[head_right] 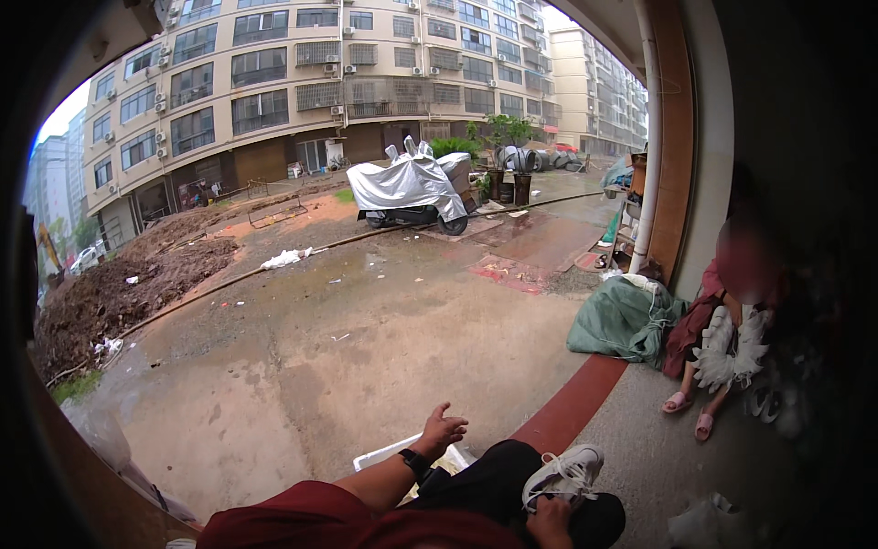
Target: The recorder is inserting laces into a white sneaker while sitting on the floor.
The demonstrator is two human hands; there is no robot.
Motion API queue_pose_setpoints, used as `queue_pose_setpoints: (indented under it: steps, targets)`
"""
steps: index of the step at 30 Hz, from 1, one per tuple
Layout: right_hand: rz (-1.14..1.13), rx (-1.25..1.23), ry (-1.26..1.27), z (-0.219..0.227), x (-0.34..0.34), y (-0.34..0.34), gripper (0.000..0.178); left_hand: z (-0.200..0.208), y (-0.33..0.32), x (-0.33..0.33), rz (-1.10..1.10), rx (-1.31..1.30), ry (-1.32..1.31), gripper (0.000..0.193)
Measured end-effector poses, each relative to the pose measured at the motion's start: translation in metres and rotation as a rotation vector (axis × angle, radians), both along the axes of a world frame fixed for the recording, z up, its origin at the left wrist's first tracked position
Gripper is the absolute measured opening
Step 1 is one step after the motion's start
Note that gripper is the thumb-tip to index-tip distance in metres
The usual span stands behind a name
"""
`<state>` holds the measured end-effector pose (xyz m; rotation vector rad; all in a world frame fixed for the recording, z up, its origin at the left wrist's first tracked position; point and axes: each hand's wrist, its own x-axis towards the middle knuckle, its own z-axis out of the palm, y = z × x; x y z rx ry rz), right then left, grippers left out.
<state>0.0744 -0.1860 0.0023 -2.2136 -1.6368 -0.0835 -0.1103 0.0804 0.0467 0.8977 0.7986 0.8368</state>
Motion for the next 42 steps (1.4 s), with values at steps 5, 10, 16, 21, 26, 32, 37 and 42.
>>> queue_pose_setpoints:
  steps: [5,10,16,21,26,32,37,42]
  targets:
    - [0.028,0.014,0.003,-0.002,-0.002,-0.002,0.024,0.010,0.027,-0.051,0.263,0.052,-0.045,0.081]
    - [-0.014,0.024,0.036,0.009,0.000,0.000,0.025,0.051,0.029,-0.107,0.432,0.203,-0.026,0.080]
    - [-0.018,0.016,0.028,0.004,0.002,0.000,0.027,0.117,0.016,-0.179,0.646,0.511,-0.004,0.075]
    - [-0.031,-0.026,0.034,0.009,-0.001,-0.003,0.029,0.152,0.008,-0.212,0.832,0.681,-0.110,0.068]
    - [-0.063,-0.054,0.042,0.015,-0.007,-0.004,0.029,0.129,0.007,-0.187,0.745,0.626,-0.107,0.068]
    - [-0.047,-0.059,0.070,0.010,-0.004,-0.001,0.029,0.073,-0.013,-0.114,0.274,0.458,0.004,0.068]
    - [-0.007,0.059,0.041,0.007,-0.003,-0.002,0.027,0.057,-0.037,-0.068,-0.067,0.458,0.055,0.067]
    - [-0.013,0.026,0.071,0.001,0.000,-0.004,0.027,0.053,-0.041,-0.056,-0.176,0.464,0.060,0.064]
